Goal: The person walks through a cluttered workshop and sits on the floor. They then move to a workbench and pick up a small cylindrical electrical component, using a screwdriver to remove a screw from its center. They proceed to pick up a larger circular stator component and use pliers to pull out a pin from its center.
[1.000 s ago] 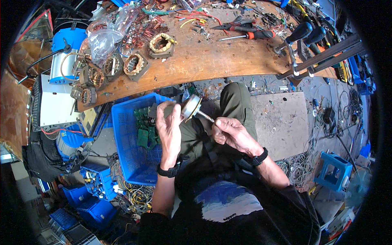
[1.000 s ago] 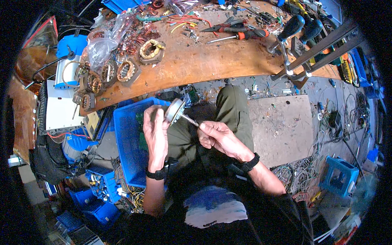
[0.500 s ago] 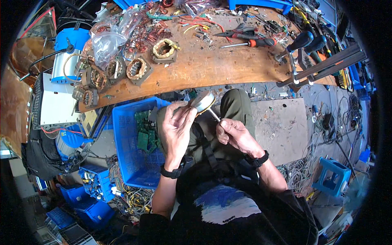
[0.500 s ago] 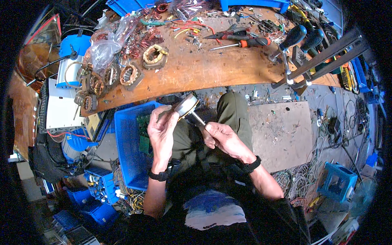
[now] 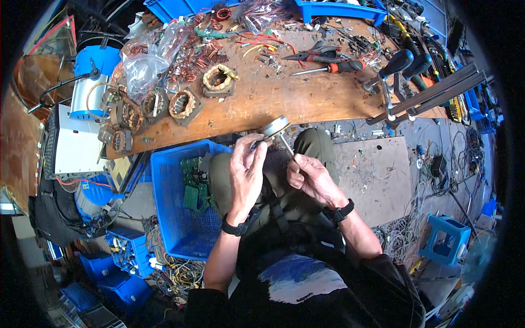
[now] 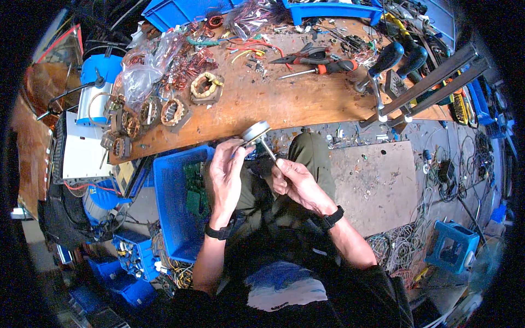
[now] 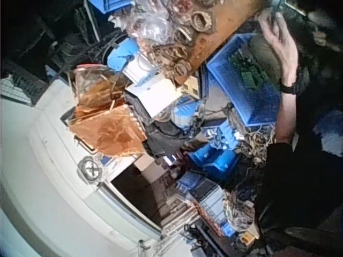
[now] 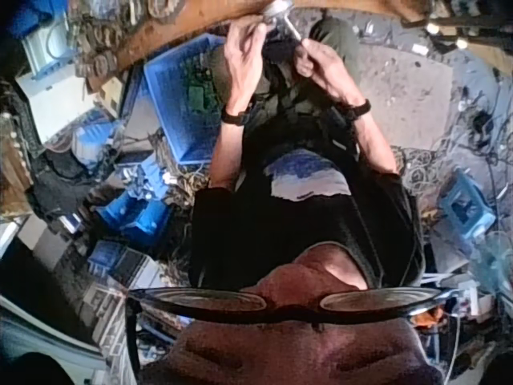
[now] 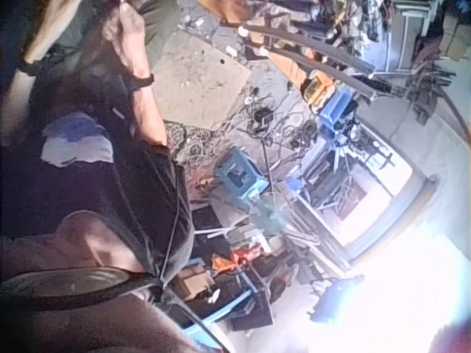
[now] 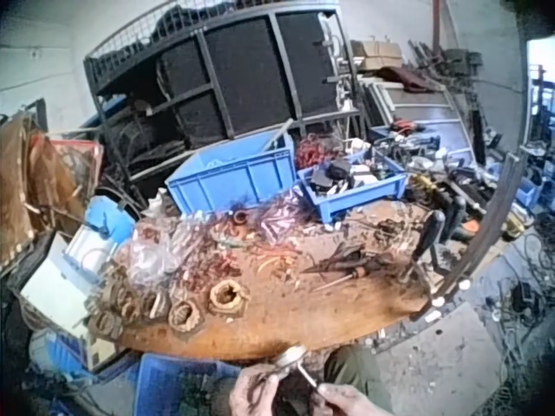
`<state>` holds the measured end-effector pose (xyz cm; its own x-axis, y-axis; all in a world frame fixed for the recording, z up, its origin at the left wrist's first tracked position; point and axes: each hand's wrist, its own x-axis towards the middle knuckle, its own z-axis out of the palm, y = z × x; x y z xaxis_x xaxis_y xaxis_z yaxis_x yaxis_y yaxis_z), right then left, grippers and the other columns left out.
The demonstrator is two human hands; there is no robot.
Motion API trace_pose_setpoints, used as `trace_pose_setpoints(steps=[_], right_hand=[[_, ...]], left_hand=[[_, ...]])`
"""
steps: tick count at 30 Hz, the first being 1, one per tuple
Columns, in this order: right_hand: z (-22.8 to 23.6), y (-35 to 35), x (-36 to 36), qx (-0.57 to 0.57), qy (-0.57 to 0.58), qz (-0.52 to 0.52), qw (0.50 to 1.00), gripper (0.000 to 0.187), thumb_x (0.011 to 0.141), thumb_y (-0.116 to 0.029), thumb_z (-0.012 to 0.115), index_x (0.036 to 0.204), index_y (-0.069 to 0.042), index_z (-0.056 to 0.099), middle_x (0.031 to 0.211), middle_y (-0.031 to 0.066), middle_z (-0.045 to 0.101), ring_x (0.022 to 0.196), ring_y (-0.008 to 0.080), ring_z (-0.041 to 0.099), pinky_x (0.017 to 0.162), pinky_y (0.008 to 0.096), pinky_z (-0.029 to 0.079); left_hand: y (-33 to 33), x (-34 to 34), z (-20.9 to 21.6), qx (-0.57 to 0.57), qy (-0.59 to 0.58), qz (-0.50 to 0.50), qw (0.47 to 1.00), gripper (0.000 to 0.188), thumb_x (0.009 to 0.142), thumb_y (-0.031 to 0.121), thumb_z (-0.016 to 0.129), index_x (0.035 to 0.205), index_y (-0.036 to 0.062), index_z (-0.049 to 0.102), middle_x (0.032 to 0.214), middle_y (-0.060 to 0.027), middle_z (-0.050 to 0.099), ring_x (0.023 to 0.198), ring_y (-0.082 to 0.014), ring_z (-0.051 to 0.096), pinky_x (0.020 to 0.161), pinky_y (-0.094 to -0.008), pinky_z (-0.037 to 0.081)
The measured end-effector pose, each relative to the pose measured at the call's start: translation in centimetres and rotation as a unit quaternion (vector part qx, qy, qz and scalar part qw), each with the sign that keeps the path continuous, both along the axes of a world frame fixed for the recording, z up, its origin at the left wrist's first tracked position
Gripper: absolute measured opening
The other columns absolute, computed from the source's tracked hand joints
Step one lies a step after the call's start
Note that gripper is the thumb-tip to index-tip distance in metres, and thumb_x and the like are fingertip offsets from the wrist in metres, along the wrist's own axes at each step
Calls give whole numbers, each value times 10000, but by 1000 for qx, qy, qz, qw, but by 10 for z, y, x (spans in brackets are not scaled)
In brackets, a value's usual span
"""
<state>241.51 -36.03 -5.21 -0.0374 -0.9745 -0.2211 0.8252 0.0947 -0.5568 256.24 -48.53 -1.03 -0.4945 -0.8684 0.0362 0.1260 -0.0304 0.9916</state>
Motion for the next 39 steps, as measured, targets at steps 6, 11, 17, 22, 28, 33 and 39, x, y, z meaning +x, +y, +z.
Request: trace_pose_setpoints(steps=[6, 11, 17, 22, 28, 33, 39], right_hand=[[-7, 1, -1, -5, -54, -1, 999, 377, 1141, -362, 507, 885, -85, 504, 738, 5, 461, 685, 140, 437, 629, 289, 375], [4, -1, 1, 2, -52, -11, 999, 403, 1151, -360, 478, 887, -61, 539, 729, 9, 467, 670, 148, 449, 625, 296, 400], [9, 1, 1, 43, 19, -22, 999, 418, 1155, -348, 468, 1026, 6, 650, 747, 5, 540, 682, 127, 516, 629, 284, 447], [16, 3, -3, 44, 78, -28, 996, 429, 1153, -350, 472, 1065, 17, 676, 742, -1, 573, 677, 117, 539, 626, 279, 463], [22, 4, -15, 46, 77, -50, 995, 457, 1148, -374, 478, 969, -2, 675, 666, 15, 558, 605, 141, 526, 589, 298, 447], [25, 6, -23, 32, 16, -50, 998, 460, 1146, -371, 485, 848, -44, 609, 640, 26, 536, 581, 154, 506, 574, 303, 424], [41, 0, -32, 5, 1, -52, 999, 462, 1141, -373, 501, 782, -83, 525, 617, 17, 482, 553, 144, 451, 556, 296, 381]], left_hand=[[7, -7, 2, -67, -70, -4, 995, 193, 1036, 41, 672, 1221, -9, 648, 1207, -78, 701, 1131, -153, 693, 991, -296, 555], [8, -9, 8, -54, -90, -4, 994, 235, 1031, 47, 679, 1257, -11, 649, 1247, -84, 705, 1143, -177, 698, 1002, -316, 557], [9, -11, 8, -81, -109, -12, 991, 285, 1027, 45, 677, 1304, -13, 638, 1276, -115, 693, 1169, -199, 693, 1016, -336, 567], [9, -15, 11, -84, -127, -18, 988, 332, 1020, 38, 679, 1344, -6, 625, 1286, -123, 664, 1140, -214, 705, 983, -334, 580], [12, -30, 15, -131, -131, -25, 982, 377, 1006, 25, 685, 1378, 32, 621, 1310, -137, 605, 1089, -229, 718, 919, -327, 595], [12, -35, 10, -165, -129, -38, 977, 440, 990, -45, 677, 1416, -4, 575, 1393, -117, 568, 1114, -221, 721, 960, -299, 591], [9, -44, 18, -168, -154, -24, 973, 462, 980, -41, 690, 1424, 9, 577, 1362, -113, 556, 1106, -225, 720, 956, -302, 592]])
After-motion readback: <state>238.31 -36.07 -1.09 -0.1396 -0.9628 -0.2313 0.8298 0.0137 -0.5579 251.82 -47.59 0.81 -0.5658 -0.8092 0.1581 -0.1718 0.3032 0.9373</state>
